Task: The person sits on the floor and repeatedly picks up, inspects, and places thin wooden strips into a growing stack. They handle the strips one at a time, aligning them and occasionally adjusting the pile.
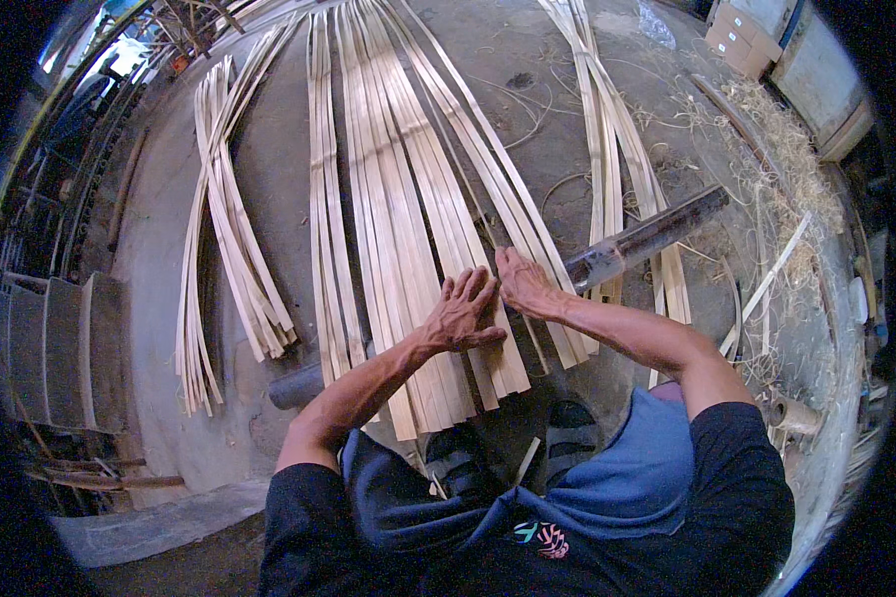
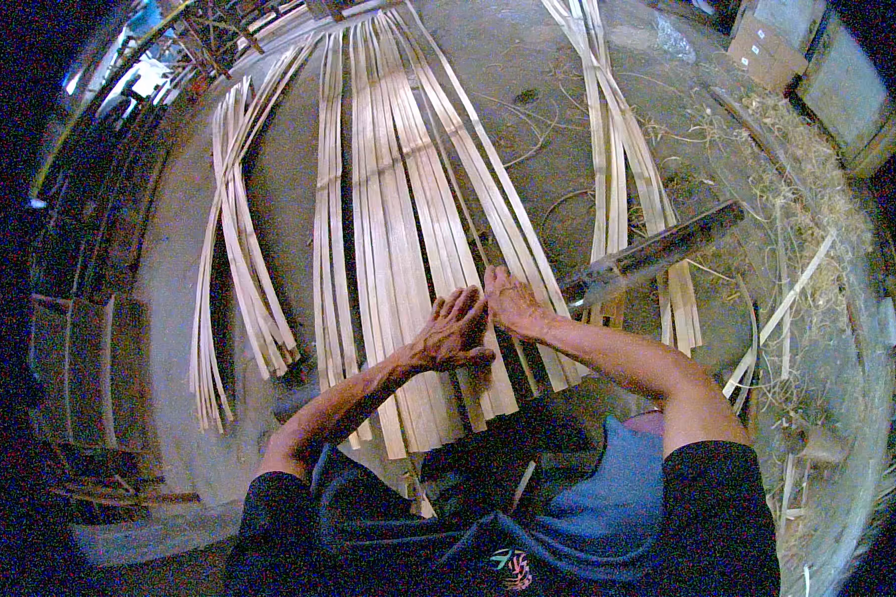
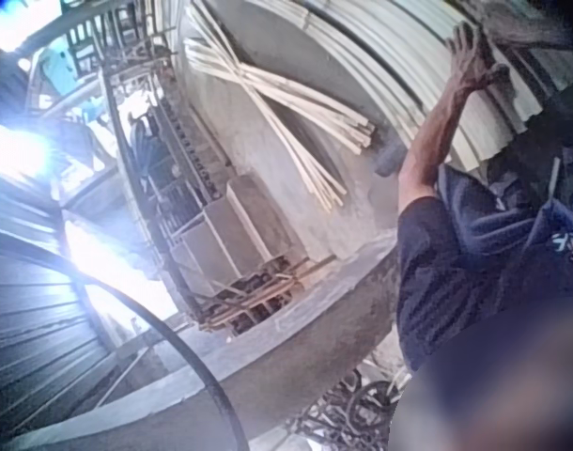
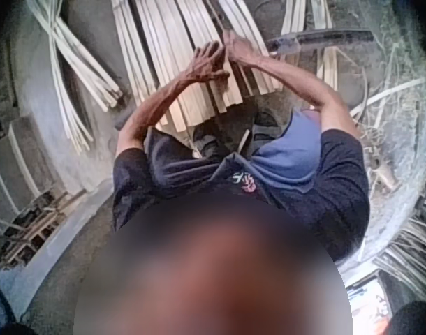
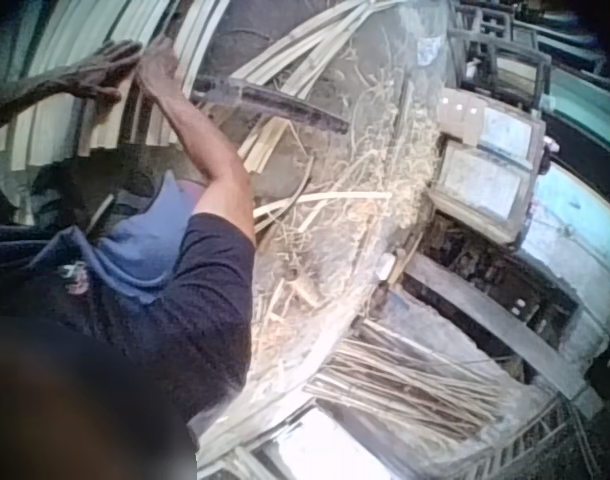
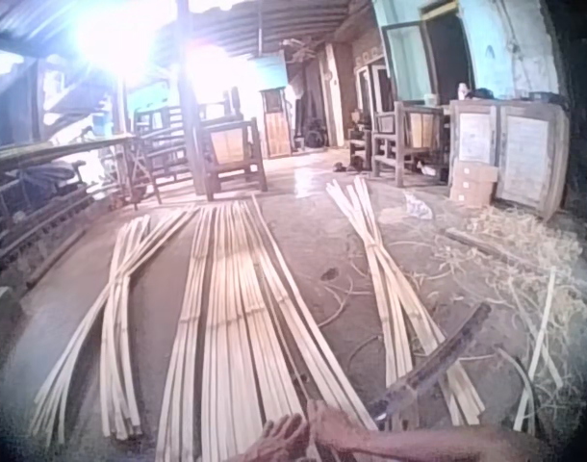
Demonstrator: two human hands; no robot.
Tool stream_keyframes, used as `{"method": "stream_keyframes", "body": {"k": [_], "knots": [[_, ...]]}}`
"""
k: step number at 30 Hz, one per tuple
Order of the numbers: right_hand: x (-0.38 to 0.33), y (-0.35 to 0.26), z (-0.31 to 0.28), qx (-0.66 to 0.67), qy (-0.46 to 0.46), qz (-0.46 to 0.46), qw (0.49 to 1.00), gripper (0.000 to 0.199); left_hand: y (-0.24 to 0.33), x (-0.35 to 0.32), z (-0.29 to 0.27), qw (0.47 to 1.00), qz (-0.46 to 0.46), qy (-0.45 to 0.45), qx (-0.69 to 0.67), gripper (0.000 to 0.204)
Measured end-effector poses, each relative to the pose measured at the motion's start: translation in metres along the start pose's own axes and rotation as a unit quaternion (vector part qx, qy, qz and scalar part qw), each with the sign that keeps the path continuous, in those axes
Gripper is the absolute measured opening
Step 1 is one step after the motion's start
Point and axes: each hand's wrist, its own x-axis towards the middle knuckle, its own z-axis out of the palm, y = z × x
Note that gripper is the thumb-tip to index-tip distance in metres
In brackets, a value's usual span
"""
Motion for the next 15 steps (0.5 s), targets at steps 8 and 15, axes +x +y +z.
{"method": "stream_keyframes", "body": {"k": [8, 15], "knots": [[0.014, 0.000, 0.002, -0.080, -0.104, -0.044, 0.990, 0.031, -0.001, 0.000, 0.000, 1.000, 0.000, -0.007, 0.000, 0.093], [0.014, 0.012, 0.003, 0.018, -0.131, -0.020, 0.991, 0.038, 0.000, 0.000, 0.000, 1.000, 0.002, -0.003, 0.015, 0.094]]}}
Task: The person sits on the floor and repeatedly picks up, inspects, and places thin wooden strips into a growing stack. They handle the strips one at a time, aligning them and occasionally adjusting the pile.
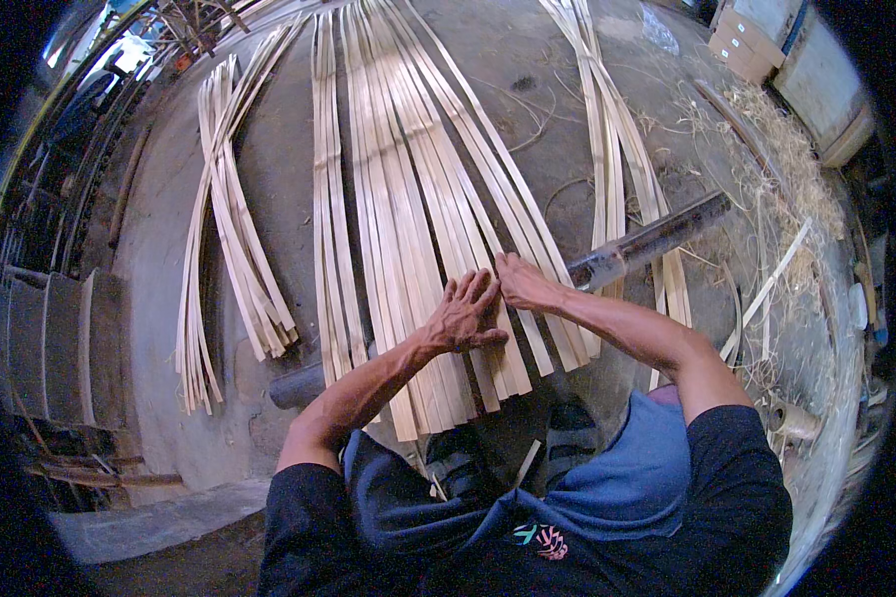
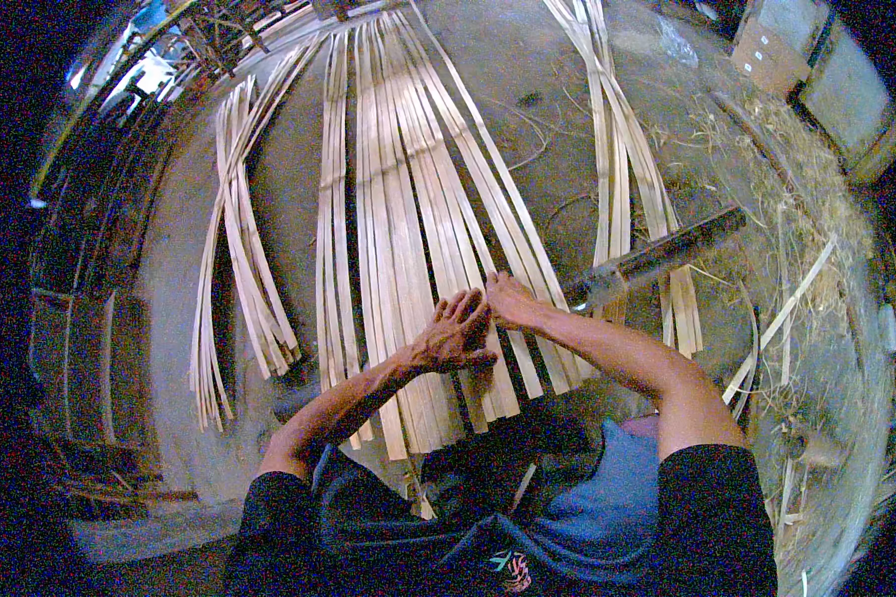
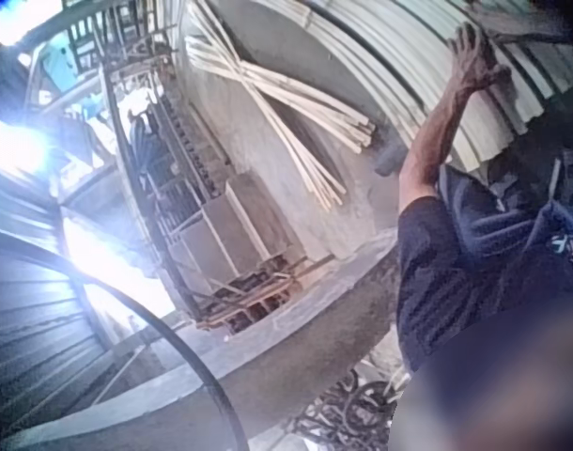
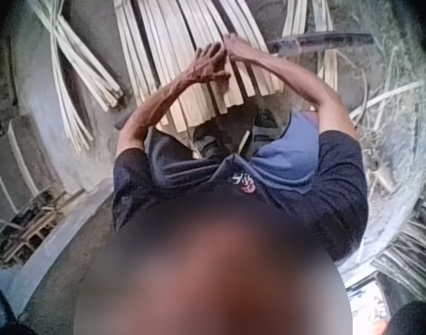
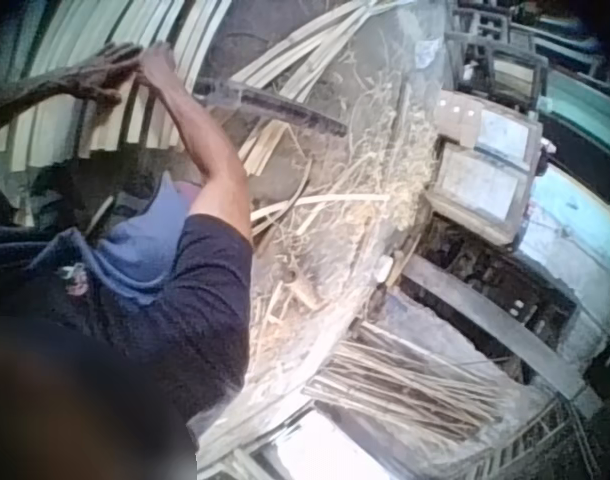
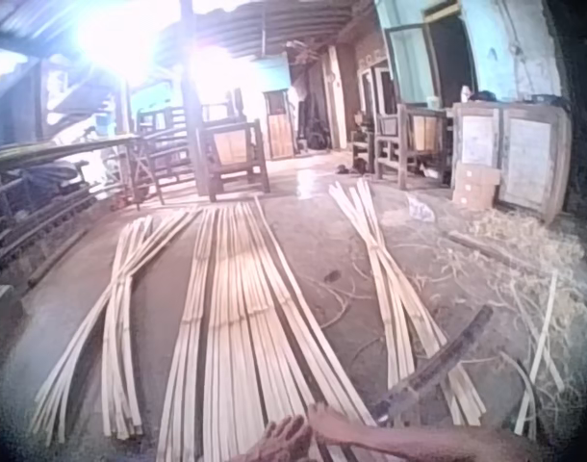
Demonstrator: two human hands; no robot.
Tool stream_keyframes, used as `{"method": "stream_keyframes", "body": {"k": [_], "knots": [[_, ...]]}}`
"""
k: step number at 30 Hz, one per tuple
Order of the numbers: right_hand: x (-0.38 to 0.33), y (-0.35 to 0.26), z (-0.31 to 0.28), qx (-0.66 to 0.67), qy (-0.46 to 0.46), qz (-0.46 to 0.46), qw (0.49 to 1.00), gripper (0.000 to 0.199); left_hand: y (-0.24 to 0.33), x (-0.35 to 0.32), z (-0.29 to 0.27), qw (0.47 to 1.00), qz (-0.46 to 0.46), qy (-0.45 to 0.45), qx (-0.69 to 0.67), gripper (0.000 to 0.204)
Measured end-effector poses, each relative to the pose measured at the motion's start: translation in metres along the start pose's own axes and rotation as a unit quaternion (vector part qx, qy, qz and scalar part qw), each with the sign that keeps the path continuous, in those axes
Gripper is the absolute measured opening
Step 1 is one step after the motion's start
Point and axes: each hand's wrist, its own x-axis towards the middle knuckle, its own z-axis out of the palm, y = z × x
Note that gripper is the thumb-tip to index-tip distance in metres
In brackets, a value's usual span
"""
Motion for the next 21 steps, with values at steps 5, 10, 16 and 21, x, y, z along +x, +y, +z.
{"method": "stream_keyframes", "body": {"k": [5, 10, 16, 21], "knots": [[-0.002, 0.016, 0.012, 0.041, 0.063, 0.008, 0.997, 0.049, 0.001, -0.001, -0.002, 1.000, 0.004, -0.005, 0.018, 0.092], [0.004, 0.015, 0.015, 0.234, 0.209, 0.065, 0.947, 0.046, 0.003, -0.002, -0.004, 1.000, -0.002, -0.006, 0.010, 0.090], [0.008, -0.011, -0.023, 0.311, 0.247, 0.116, 0.910, 0.032, 0.004, -0.004, -0.005, 1.000, -0.005, 0.008, -0.007, 0.087], [0.005, -0.031, -0.069, 0.349, 0.356, 0.022, 0.867, 0.033, 0.001, -0.005, -0.003, 1.000, 0.006, 0.009, -0.012, 0.085]]}}
